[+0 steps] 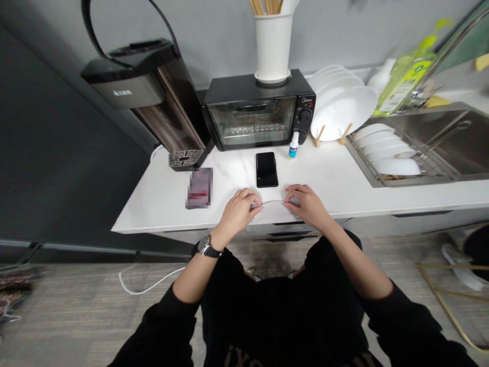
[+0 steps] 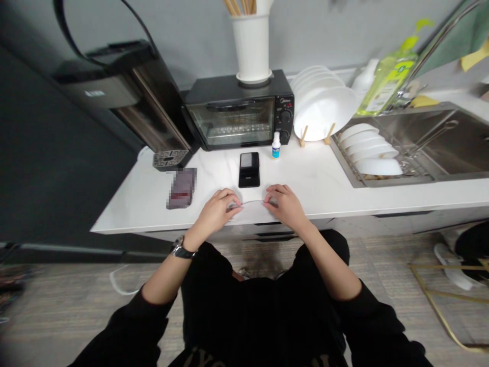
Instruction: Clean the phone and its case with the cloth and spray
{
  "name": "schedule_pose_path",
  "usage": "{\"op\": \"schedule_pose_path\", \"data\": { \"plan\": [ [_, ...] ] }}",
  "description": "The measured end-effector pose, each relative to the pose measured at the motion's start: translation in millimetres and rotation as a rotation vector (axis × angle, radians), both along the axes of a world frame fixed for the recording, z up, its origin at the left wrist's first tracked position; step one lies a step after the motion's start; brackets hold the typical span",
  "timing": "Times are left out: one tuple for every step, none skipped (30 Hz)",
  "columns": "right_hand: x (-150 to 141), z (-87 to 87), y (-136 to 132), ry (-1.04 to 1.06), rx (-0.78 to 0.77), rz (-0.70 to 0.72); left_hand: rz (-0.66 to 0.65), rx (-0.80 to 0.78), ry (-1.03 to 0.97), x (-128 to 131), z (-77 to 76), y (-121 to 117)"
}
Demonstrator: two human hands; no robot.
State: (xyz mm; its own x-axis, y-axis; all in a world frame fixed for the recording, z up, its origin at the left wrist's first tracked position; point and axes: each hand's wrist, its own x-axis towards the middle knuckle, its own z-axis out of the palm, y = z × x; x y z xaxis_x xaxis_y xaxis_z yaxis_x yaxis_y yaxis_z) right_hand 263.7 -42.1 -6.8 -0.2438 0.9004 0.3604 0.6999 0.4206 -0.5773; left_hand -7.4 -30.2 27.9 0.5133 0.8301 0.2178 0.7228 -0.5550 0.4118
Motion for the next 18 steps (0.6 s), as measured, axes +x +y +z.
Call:
{"op": "schedule_pose_path", "data": {
  "plan": [
    [1, 0.9, -1, 0.028, -0.02, 0.026, -0.015, -0.039, -0.034, 0, 0.8, 1],
    [2, 2.2, -2, 0.062, -0.05, 0.045, -0.028, -0.082, -0.08, 0, 1.1, 3],
    [2, 3.6, -4, 0.103, -0.093, 0.058, -0.034, -0.127, -0.136, 0, 0.7, 4],
    [2, 4.9, -5, 0.147, -0.146, 0.064, -0.033, -0.168, -0.193, -1, -0.3, 4],
    [2, 5.9, -7, 0.194, -0.198, 0.064, -0.022, -0.201, -0.243, -2, -1.7, 5],
    [2, 6.5, -8, 0.243, -0.239, 0.06, -0.005, -0.226, -0.283, -3, -3.5, 5],
    [2, 6.4, -8, 0.295, -0.264, 0.057, 0.017, -0.243, -0.312, -4, -5.5, 6],
    [1, 5.9, -8, 0.349, -0.271, 0.055, 0.04, -0.258, -0.335, -5, -7.6, 6],
    [1, 5.0, -8, 0.404, -0.266, 0.05, 0.062, -0.277, -0.356, -6, -9.5, 7],
    [0, 4.0, -7, 0.456, -0.258, 0.042, 0.082, -0.301, -0.38, -7, -11.3, 7],
    [0, 3.0, -7, 0.504, -0.254, 0.03, 0.103, -0.327, -0.411, -7, -12.7, 8],
    [-1, 2.4, -6, 0.547, -0.253, 0.014, 0.123, -0.352, -0.445, -7, -13.7, 8],
    [-1, 2.1, -6, 0.583, -0.255, -0.004, 0.141, -0.374, -0.478, -8, -14.2, 8],
    [-1, 2.3, -5, 0.615, -0.259, -0.022, 0.156, -0.394, -0.511, -7, -14.3, 8],
    [-1, 2.9, -5, 0.645, -0.265, -0.038, 0.169, -0.411, -0.541, -7, -14.0, 8],
    [-1, 3.9, -5, 0.674, -0.272, -0.051, 0.176, -0.425, -0.565, -7, -13.3, 8],
    [-1, 5.0, -4, 0.702, -0.279, -0.061, 0.181, -0.437, -0.584, -7, -12.5, 8],
    [0, 6.2, -4, 0.73, -0.285, -0.068, 0.184, -0.446, -0.598, -6, -11.4, 9]
  ]
}}
